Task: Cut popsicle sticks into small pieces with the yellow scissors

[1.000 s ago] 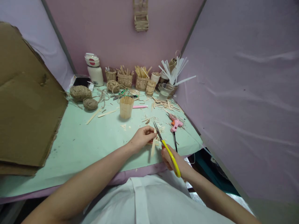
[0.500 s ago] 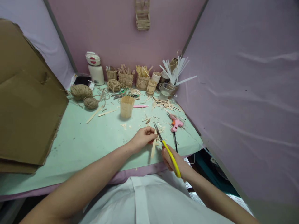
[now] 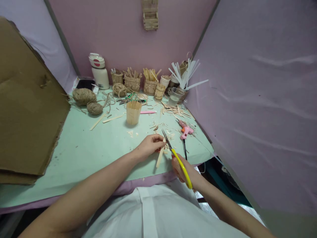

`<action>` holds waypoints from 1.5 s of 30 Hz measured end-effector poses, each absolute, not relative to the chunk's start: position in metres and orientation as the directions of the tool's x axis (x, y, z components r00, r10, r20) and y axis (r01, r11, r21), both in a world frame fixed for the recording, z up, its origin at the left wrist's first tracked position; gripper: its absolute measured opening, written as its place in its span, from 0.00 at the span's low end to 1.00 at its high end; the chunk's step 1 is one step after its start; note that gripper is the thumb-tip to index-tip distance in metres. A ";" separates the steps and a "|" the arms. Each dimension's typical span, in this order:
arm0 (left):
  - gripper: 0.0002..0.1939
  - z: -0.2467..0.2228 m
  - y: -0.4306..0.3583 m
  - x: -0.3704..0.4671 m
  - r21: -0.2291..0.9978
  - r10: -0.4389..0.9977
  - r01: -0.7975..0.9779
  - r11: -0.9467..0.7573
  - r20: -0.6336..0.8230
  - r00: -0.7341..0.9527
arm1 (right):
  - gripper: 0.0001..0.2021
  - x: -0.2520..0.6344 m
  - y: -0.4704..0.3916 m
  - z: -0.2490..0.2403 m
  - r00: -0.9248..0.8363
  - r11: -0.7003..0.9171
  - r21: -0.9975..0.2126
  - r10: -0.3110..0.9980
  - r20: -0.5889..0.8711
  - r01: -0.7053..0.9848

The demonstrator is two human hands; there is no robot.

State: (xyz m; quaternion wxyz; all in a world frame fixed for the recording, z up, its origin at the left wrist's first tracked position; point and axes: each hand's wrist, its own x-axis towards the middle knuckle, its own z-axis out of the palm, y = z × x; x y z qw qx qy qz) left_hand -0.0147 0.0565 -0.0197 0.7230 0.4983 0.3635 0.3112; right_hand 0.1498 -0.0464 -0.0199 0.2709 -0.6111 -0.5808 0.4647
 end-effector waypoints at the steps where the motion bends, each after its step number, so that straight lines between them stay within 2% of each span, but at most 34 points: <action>1: 0.11 -0.019 0.057 -0.015 0.944 0.808 -0.091 0.318 -0.220 0.546 | 0.19 0.150 -0.046 -0.021 -0.107 -0.171 -0.872 0.964 -0.245 0.458; 13: 0.07 -0.024 0.064 -0.021 0.945 0.758 -0.053 0.323 -0.224 0.612 | 0.21 0.156 -0.049 -0.019 -0.126 -0.201 -0.859 0.948 -0.291 0.471; 22: 0.09 -0.021 0.066 -0.024 0.947 0.749 -0.023 0.320 -0.238 0.618 | 0.23 0.156 -0.052 -0.008 -0.129 -0.217 -0.851 0.941 -0.312 0.478; 29: 0.12 -0.018 0.066 -0.025 0.953 0.758 0.013 0.302 -0.248 0.603 | 0.23 0.166 -0.048 -0.018 -0.167 -0.205 -0.862 0.935 -0.312 0.463; 32: 0.14 -0.022 0.068 -0.026 0.960 0.761 -0.021 0.279 -0.208 0.614 | 0.24 0.170 -0.046 -0.025 -0.185 -0.197 -0.881 0.936 -0.300 0.430; 39: 0.17 -0.022 0.065 -0.023 0.927 0.747 -0.132 0.352 -0.193 0.636 | 0.25 0.172 -0.045 -0.036 -0.192 -0.203 -0.906 0.938 -0.289 0.371; 45: 0.19 -0.018 0.062 -0.022 0.967 0.780 -0.035 0.252 -0.182 0.599 | 0.25 0.167 -0.045 -0.032 -0.156 -0.248 -0.910 0.937 -0.312 0.332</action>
